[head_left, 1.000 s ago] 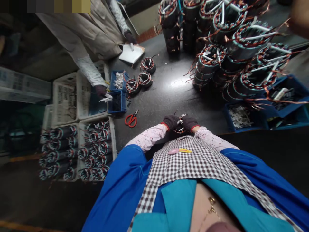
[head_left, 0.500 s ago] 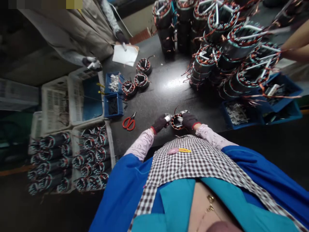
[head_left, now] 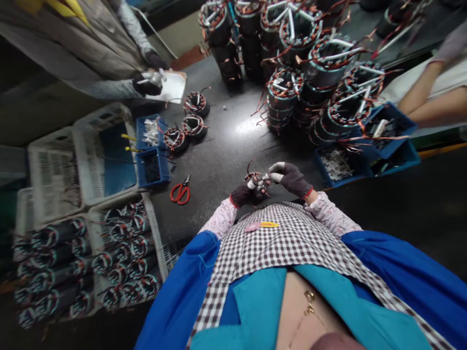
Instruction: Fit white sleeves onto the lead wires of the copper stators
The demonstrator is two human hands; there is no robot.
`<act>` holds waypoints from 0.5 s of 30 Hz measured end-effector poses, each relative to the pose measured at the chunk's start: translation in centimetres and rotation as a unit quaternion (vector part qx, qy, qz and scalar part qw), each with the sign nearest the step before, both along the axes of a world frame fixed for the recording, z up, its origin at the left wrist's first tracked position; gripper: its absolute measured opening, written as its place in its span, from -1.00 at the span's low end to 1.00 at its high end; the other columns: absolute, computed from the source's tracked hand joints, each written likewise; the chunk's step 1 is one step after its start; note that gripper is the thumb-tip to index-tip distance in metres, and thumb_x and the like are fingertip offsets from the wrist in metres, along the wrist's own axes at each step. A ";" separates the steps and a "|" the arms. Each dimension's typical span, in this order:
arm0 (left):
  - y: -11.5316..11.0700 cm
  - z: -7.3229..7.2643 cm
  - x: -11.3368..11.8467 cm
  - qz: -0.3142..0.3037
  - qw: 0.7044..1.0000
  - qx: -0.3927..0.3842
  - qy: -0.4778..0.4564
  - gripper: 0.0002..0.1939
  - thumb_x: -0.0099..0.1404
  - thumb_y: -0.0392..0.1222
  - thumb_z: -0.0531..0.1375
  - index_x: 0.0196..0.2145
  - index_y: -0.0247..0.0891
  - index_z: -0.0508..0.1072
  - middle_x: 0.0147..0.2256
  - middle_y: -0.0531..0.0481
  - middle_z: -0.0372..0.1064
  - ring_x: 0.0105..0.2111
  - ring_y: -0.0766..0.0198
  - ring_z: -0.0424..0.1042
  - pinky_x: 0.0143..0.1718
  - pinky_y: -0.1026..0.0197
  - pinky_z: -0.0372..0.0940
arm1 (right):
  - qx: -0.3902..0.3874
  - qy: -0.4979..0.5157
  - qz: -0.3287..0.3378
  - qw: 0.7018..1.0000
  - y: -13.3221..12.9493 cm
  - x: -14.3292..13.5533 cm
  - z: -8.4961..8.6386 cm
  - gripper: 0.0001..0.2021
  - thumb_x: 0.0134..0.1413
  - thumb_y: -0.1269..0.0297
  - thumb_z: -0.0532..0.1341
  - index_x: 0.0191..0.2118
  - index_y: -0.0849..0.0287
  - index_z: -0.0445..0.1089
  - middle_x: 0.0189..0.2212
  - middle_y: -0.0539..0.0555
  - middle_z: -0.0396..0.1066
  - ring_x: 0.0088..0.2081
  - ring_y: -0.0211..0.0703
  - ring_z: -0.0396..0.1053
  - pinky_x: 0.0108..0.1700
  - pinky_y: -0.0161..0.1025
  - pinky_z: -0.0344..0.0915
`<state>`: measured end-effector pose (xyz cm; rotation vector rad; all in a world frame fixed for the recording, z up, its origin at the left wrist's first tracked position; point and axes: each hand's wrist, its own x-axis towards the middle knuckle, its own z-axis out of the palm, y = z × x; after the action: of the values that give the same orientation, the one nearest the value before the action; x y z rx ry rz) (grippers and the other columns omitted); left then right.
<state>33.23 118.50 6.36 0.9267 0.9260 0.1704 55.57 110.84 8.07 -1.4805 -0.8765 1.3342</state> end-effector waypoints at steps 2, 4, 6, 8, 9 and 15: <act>-0.1 0.4 0.0 -0.029 0.987 0.137 0.076 -0.47 0.48 0.11 0.46 0.22 -0.21 0.51 0.03 -0.22 0.62 -0.07 0.03 0.60 0.01 -0.04 0.52 | -0.035 -0.092 -0.125 0.987 -2.3 3.4 -0.5 -0.71 0.28 0.10 0.47 -0.03 0.17 0.59 -0.09 0.17 0.70 -0.10 -0.03 0.56 0.15 -0.01 0.55; -0.5 0.6 -0.1 -0.146 0.918 0.303 0.211 -0.58 0.52 -0.16 0.38 0.27 -0.20 0.55 0.16 -0.24 0.63 0.14 -0.09 0.59 0.27 -0.14 0.44 | -0.109 -0.227 -0.202 0.946 -5.0 7.2 -0.9 -0.78 0.37 0.29 0.33 0.03 0.24 0.62 0.11 0.33 0.67 0.12 0.07 0.56 0.34 0.06 0.45; -1.3 0.7 0.1 -0.287 0.817 0.387 0.317 -0.51 0.45 -0.25 0.39 0.30 -0.27 0.59 0.24 -0.33 0.61 0.26 -0.21 0.54 0.38 -0.19 0.34 | -0.200 -0.345 -0.186 0.898 -7.4 10.3 -1.0 -0.69 0.36 0.46 0.21 0.06 0.31 0.66 0.34 0.47 0.55 0.39 0.16 0.43 0.52 0.08 0.27; -2.4 0.4 0.9 -0.357 0.763 0.396 0.365 -0.38 0.39 -0.23 0.45 0.36 -0.41 0.58 0.28 -0.48 0.58 0.31 -0.32 0.51 0.44 -0.24 0.24 | -0.247 -0.408 -0.148 0.867 -8.4 11.6 -0.9 -0.58 0.40 0.50 0.14 0.19 0.37 0.65 0.51 0.51 0.39 0.53 0.17 0.31 0.58 0.04 0.17; -2.8 0.1 1.5 -0.361 0.758 0.392 0.376 -0.34 0.38 -0.20 0.46 0.37 -0.50 0.57 0.27 -0.55 0.57 0.31 -0.35 0.51 0.47 -0.28 0.18 | -0.248 -0.421 -0.138 0.862 -8.3 11.4 -0.8 -0.54 0.47 0.46 0.11 0.30 0.38 0.61 0.53 0.50 0.36 0.53 0.15 0.31 0.58 0.01 0.19; -3.8 -1.1 5.2 -0.349 0.756 0.384 0.399 -0.51 0.52 -0.14 0.38 0.30 -0.42 0.68 0.27 -0.59 0.57 0.29 -0.21 0.51 0.43 -0.28 0.16 | -0.226 -0.315 0.186 0.903 -1.5 1.4 0.8 -0.55 0.72 0.20 0.07 0.39 0.28 0.55 0.38 0.36 0.58 0.34 0.04 0.55 0.40 -0.17 0.38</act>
<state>38.42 114.70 5.26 2.1629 1.2292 -0.5937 56.93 109.37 8.84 -2.2683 -1.3775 1.4068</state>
